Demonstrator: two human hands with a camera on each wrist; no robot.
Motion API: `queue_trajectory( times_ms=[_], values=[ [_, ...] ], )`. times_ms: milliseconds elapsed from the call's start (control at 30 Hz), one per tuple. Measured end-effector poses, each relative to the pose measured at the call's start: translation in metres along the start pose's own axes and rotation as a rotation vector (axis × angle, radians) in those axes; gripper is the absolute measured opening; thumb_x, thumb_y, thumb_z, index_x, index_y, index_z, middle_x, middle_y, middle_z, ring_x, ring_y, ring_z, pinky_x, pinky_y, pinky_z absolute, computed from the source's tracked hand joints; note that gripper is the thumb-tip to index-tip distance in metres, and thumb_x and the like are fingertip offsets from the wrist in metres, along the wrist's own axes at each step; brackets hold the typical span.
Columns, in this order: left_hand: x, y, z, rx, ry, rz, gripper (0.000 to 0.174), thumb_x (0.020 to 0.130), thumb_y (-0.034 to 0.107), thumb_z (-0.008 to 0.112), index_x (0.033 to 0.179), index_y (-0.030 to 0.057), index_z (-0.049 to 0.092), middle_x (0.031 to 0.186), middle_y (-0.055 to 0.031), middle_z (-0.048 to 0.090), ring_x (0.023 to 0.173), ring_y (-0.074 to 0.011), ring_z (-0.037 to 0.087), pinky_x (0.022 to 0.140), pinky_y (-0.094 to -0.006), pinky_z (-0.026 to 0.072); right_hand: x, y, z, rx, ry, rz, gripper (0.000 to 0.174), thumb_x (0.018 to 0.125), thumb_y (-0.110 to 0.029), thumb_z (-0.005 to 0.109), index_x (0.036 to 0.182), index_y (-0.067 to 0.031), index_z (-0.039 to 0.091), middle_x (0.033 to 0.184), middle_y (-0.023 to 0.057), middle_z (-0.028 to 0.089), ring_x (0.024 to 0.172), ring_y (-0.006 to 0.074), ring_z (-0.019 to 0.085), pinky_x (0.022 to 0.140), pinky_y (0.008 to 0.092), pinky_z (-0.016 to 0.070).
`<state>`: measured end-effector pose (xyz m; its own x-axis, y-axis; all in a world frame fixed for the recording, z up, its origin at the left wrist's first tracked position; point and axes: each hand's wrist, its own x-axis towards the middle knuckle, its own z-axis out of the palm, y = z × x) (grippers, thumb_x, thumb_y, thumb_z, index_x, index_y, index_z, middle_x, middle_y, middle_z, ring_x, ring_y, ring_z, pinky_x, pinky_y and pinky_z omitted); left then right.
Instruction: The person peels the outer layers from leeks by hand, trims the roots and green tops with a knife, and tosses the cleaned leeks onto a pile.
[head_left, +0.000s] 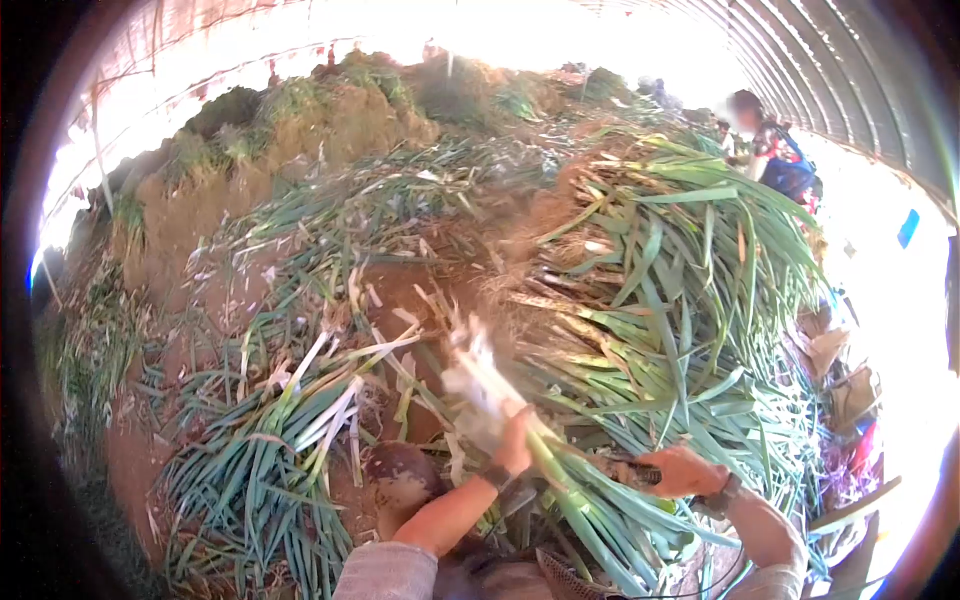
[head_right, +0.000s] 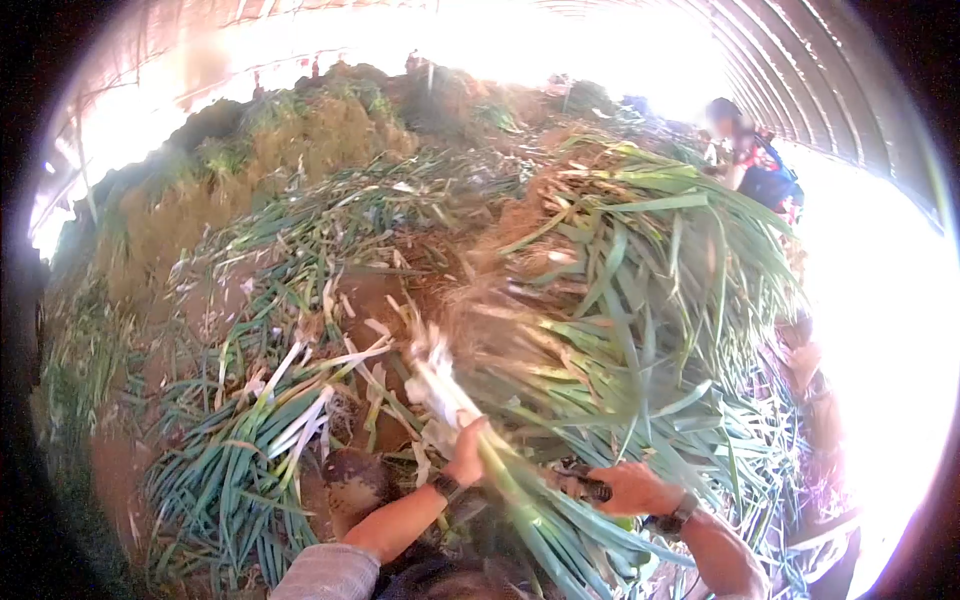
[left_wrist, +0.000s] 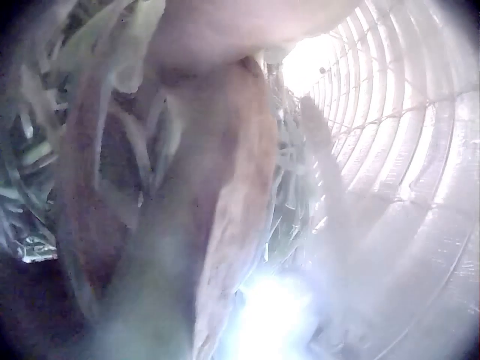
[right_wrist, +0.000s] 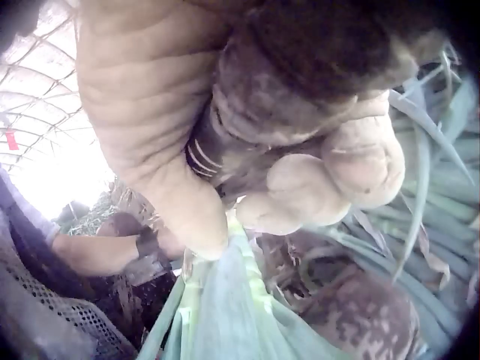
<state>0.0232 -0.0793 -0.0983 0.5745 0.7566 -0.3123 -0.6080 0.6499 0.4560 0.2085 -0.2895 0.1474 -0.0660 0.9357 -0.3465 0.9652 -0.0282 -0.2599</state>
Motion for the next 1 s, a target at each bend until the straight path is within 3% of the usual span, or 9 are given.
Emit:
queue_trajectory(
  times_ms=[133,267,367,467,533,733,800,933,1000],
  values=[
    [-0.014,0.066,0.023,-0.049,0.151,0.212,0.025,0.094,0.033,0.059,0.103,0.0115,0.050,0.079,-0.0074,0.058,0.068,-0.0248,0.062,0.062,-0.0453,0.0568,-0.024,0.003,0.017,0.079,-0.042,0.057,0.062,0.076,-0.034,0.072,0.134,-0.0205,0.058,0.077,0.0171,0.067,0.072,0.0358,0.066,0.070,0.0449,0.0521],
    [0.025,0.199,0.020,0.000,0.109,0.576,0.033,0.093,0.045,0.062,0.099,0.0130,0.053,0.082,-0.0051,0.058,0.072,-0.0223,0.060,0.067,-0.0425,0.0549,-0.030,0.012,0.006,0.146,0.182,0.062,0.035,0.076,-0.029,0.071,0.105,-0.0117,0.064,0.081,0.0166,0.068,0.078,0.0362,0.068,0.071,0.0461,0.0540],
    [-0.052,0.312,0.079,0.395,0.065,0.997,0.033,0.095,0.045,0.060,0.099,0.0130,0.054,0.084,-0.0039,0.058,0.076,-0.0200,0.061,0.070,-0.0390,0.0547,-0.032,0.028,0.003,0.105,0.340,0.174,0.032,0.077,-0.028,0.071,0.103,-0.0101,0.064,0.082,0.0159,0.068,0.078,0.0360,0.067,0.071,0.0457,0.0530],
    [-0.102,0.454,0.085,0.352,-0.043,0.969,0.025,0.096,0.039,0.060,0.096,0.0138,0.056,0.084,-0.0041,0.060,0.074,-0.0218,0.062,0.072,-0.0406,0.0560,-0.025,0.043,-0.004,0.126,0.343,0.245,0.029,0.076,-0.028,0.070,0.096,-0.0072,0.065,0.077,0.0160,0.066,0.072,0.0370,0.065,0.066,0.0453,0.0505],
    [-0.142,0.519,0.102,0.413,0.210,1.175,0.032,0.092,0.034,0.069,0.108,0.0084,0.057,0.097,-0.0083,0.061,0.078,-0.0229,0.064,0.074,-0.0400,0.0574,-0.016,0.051,-0.008,0.075,0.300,0.280,0.027,0.077,-0.026,0.068,0.096,-0.0068,0.065,0.077,0.0170,0.066,0.074,0.0382,0.064,0.067,0.0471,0.0491],
    [-0.218,0.620,0.053,1.231,0.866,1.458,0.044,0.082,0.050,0.075,0.086,0.0071,0.068,0.069,-0.0052,0.059,0.062,-0.0151,0.059,0.056,-0.0333,0.0476,0.014,0.066,-0.004,-0.054,0.284,0.298,0.026,0.079,-0.024,0.061,0.098,-0.0065,0.064,0.081,0.0210,0.066,0.083,0.0417,0.063,0.074,0.0509,0.0470],
    [-0.215,0.620,0.005,1.637,1.195,0.964,0.059,0.084,0.047,0.072,0.111,-0.0034,0.062,0.098,-0.0143,0.068,0.076,-0.0275,0.065,0.067,-0.0392,0.0543,0.025,0.059,-0.010,-0.038,0.247,0.309,0.025,0.079,-0.022,0.060,0.098,-0.0061,0.064,0.082,0.0217,0.065,0.083,0.0434,0.062,0.074,0.0516,0.0470],
    [-0.161,0.571,-0.178,2.264,0.942,0.595,0.050,0.077,0.035,0.077,0.096,-0.0090,0.064,0.075,-0.0138,0.065,0.066,-0.0283,0.063,0.064,-0.0434,0.0498,0.052,0.064,-0.020,-0.108,0.182,0.330,0.025,0.078,-0.023,0.060,0.097,-0.0061,0.063,0.083,0.0217,0.065,0.084,0.0448,0.062,0.076,0.0531,0.0474],
    [-0.153,0.473,-0.119,1.946,0.630,0.482,0.045,0.080,0.036,0.071,0.078,-0.0090,0.066,0.062,-0.0160,0.062,0.057,-0.0253,0.061,0.063,-0.0434,0.0480,0.065,0.071,-0.020,-0.164,0.176,0.340,0.026,0.078,-0.023,0.061,0.097,-0.0063,0.063,0.083,0.0216,0.066,0.084,0.0450,0.062,0.076,0.0536,0.0477]
  ],
)
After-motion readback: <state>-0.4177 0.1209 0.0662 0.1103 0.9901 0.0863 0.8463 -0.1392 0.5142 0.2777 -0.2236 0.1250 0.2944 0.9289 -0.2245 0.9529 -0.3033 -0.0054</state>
